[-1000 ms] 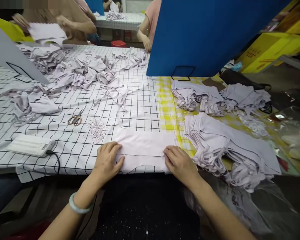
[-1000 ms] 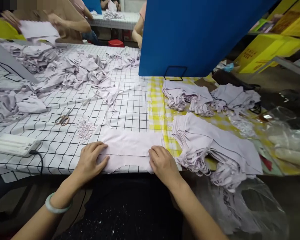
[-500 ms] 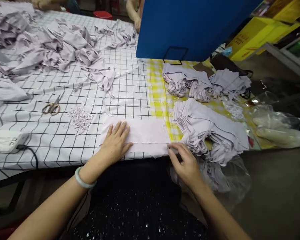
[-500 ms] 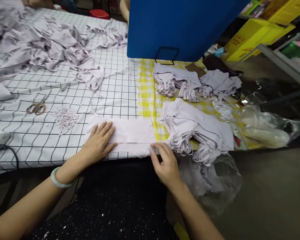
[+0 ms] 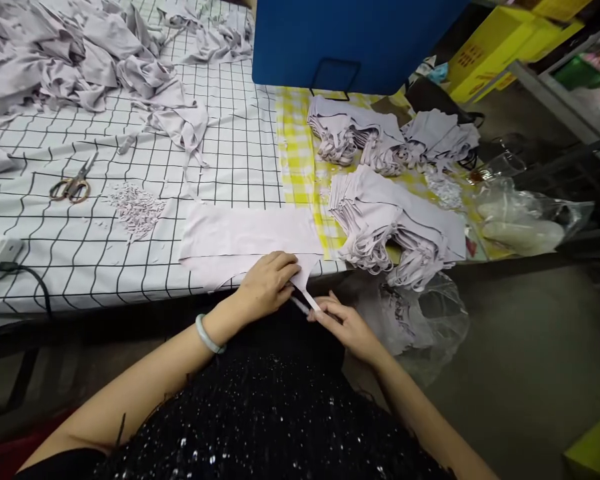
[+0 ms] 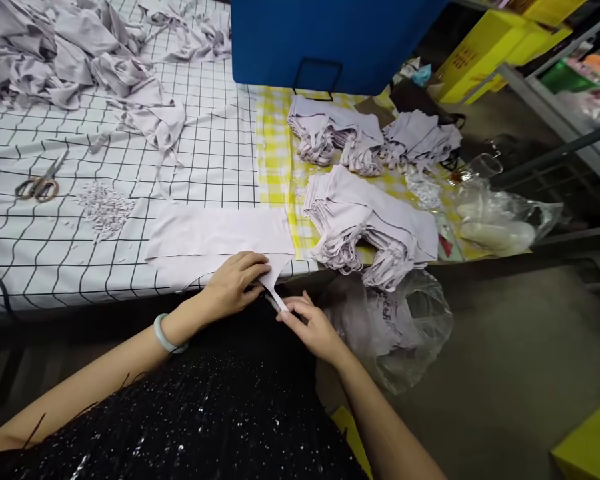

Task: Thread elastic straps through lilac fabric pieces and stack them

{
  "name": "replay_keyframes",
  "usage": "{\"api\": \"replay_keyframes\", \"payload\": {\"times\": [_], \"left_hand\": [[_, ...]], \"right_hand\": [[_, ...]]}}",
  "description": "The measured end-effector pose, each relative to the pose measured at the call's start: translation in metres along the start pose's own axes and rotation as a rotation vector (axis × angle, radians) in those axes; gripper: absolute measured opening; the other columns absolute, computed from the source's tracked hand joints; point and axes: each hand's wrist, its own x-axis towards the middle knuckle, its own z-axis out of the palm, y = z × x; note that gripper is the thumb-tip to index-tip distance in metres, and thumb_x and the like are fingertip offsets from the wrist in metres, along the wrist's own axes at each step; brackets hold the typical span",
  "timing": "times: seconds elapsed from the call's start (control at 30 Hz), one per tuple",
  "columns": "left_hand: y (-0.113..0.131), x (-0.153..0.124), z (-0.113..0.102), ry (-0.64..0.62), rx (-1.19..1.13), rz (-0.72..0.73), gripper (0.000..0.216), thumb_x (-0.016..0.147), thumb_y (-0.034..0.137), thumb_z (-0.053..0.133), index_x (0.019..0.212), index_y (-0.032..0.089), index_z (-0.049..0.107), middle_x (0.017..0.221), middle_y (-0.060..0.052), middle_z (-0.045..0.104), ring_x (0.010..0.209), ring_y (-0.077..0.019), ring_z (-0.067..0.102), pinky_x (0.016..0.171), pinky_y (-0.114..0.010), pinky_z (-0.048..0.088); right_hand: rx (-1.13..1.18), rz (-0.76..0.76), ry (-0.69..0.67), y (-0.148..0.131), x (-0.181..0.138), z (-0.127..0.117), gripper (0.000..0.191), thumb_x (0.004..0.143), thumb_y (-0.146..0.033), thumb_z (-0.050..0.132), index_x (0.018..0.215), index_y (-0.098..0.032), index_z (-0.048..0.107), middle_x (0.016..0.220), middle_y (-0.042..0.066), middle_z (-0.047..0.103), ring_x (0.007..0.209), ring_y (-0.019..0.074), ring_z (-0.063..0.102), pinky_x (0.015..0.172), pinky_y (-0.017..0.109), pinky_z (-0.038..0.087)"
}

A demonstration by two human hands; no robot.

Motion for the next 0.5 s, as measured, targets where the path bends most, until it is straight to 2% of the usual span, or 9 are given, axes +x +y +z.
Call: {"api": "replay_keyframes", "payload": {"times": [0.03, 0.1, 0.17, 0.2, 0.23, 0.27, 0.37, 0.43, 0.5], "left_hand": [[0.002, -0.001, 0.001, -0.009, 0.022, -0.008, 0.036, 0.086, 0.019, 0.065, 0.122, 0.013, 0.064, 0.122, -0.014, 0.062, 0.112, -0.0282, 0.056, 0.097, -0.044, 0.05], [0.008, -0.002, 0.005, 0.01, 0.054, -0.031, 0.037, 0.087, 0.026, 0.067, 0.123, 0.017, 0.067, 0.127, -0.014, 0.061, 0.117, -0.0303, 0.053, 0.099, -0.047, 0.048], [0.013, -0.003, 0.01, 0.064, 0.075, -0.064, 0.029, 0.089, 0.03, 0.066, 0.117, 0.023, 0.072, 0.129, -0.012, 0.061, 0.121, -0.0315, 0.05, 0.101, -0.051, 0.046], [0.015, -0.003, 0.012, 0.086, 0.084, -0.081, 0.025, 0.091, 0.03, 0.065, 0.113, 0.025, 0.074, 0.129, -0.011, 0.062, 0.123, -0.0317, 0.049, 0.102, -0.052, 0.044], [0.017, -0.003, 0.013, 0.097, 0.093, -0.092, 0.022, 0.092, 0.03, 0.063, 0.11, 0.026, 0.076, 0.13, -0.009, 0.063, 0.123, -0.0317, 0.049, 0.103, -0.053, 0.043], [0.018, -0.002, 0.013, 0.097, 0.103, -0.1, 0.021, 0.093, 0.03, 0.062, 0.108, 0.028, 0.077, 0.13, -0.008, 0.063, 0.123, -0.0317, 0.049, 0.103, -0.054, 0.042], [0.019, -0.002, 0.013, 0.066, 0.128, -0.103, 0.022, 0.094, 0.03, 0.06, 0.107, 0.029, 0.077, 0.135, -0.007, 0.062, 0.125, -0.032, 0.048, 0.104, -0.055, 0.041], [0.019, -0.001, 0.012, 0.058, 0.137, -0.107, 0.022, 0.095, 0.031, 0.059, 0.106, 0.029, 0.077, 0.136, -0.007, 0.062, 0.125, -0.0318, 0.048, 0.104, -0.055, 0.04], [0.019, -0.001, 0.011, 0.054, 0.138, -0.119, 0.022, 0.095, 0.032, 0.059, 0.106, 0.03, 0.077, 0.135, -0.006, 0.062, 0.124, -0.031, 0.049, 0.104, -0.054, 0.041]], "right_hand": [[-0.024, 0.008, -0.001, -0.005, -0.012, -0.003, 0.029, 0.093, -0.045, 0.057, 0.08, -0.021, 0.067, 0.089, 0.002, 0.07, 0.094, 0.0213, 0.065, 0.119, 0.052, 0.017], [-0.01, 0.049, 0.007, -0.015, -0.032, -0.006, 0.025, 0.095, -0.044, 0.054, 0.1, -0.023, 0.066, 0.077, -0.001, 0.066, 0.082, 0.0177, 0.064, 0.114, 0.05, 0.031], [0.043, 0.09, 0.036, -0.027, -0.044, -0.008, 0.038, 0.097, -0.043, 0.052, 0.131, -0.025, 0.052, 0.075, -0.003, 0.064, 0.08, 0.017, 0.063, 0.098, 0.042, 0.046], [0.069, 0.097, 0.039, -0.035, -0.048, -0.01, 0.045, 0.098, -0.042, 0.052, 0.139, -0.026, 0.045, 0.075, -0.003, 0.064, 0.08, 0.0168, 0.063, 0.09, 0.038, 0.05], [0.09, 0.088, 0.023, -0.044, -0.051, -0.013, 0.044, 0.099, -0.041, 0.051, 0.14, -0.026, 0.044, 0.075, -0.002, 0.065, 0.079, 0.0167, 0.064, 0.084, 0.035, 0.052], [0.11, 0.06, -0.009, -0.053, -0.053, -0.018, 0.038, 0.099, -0.04, 0.051, 0.133, -0.025, 0.051, 0.077, 0.0, 0.067, 0.079, 0.0168, 0.064, 0.08, 0.034, 0.053], [0.195, -0.051, -0.086, -0.08, -0.05, -0.036, 0.025, 0.098, -0.04, 0.053, 0.103, -0.022, 0.069, 0.087, 0.007, 0.073, 0.084, 0.0198, 0.069, 0.078, 0.036, 0.056], [0.237, -0.095, -0.01, -0.092, -0.04, -0.047, 0.023, 0.095, -0.041, 0.059, 0.099, -0.023, 0.073, 0.093, 0.008, 0.075, 0.087, 0.0222, 0.071, 0.078, 0.038, 0.058], [0.237, -0.123, 0.111, -0.097, -0.022, -0.055, 0.022, 0.089, -0.041, 0.068, 0.101, -0.024, 0.074, 0.09, 0.007, 0.076, 0.083, 0.0226, 0.071, 0.075, 0.039, 0.059]]}}
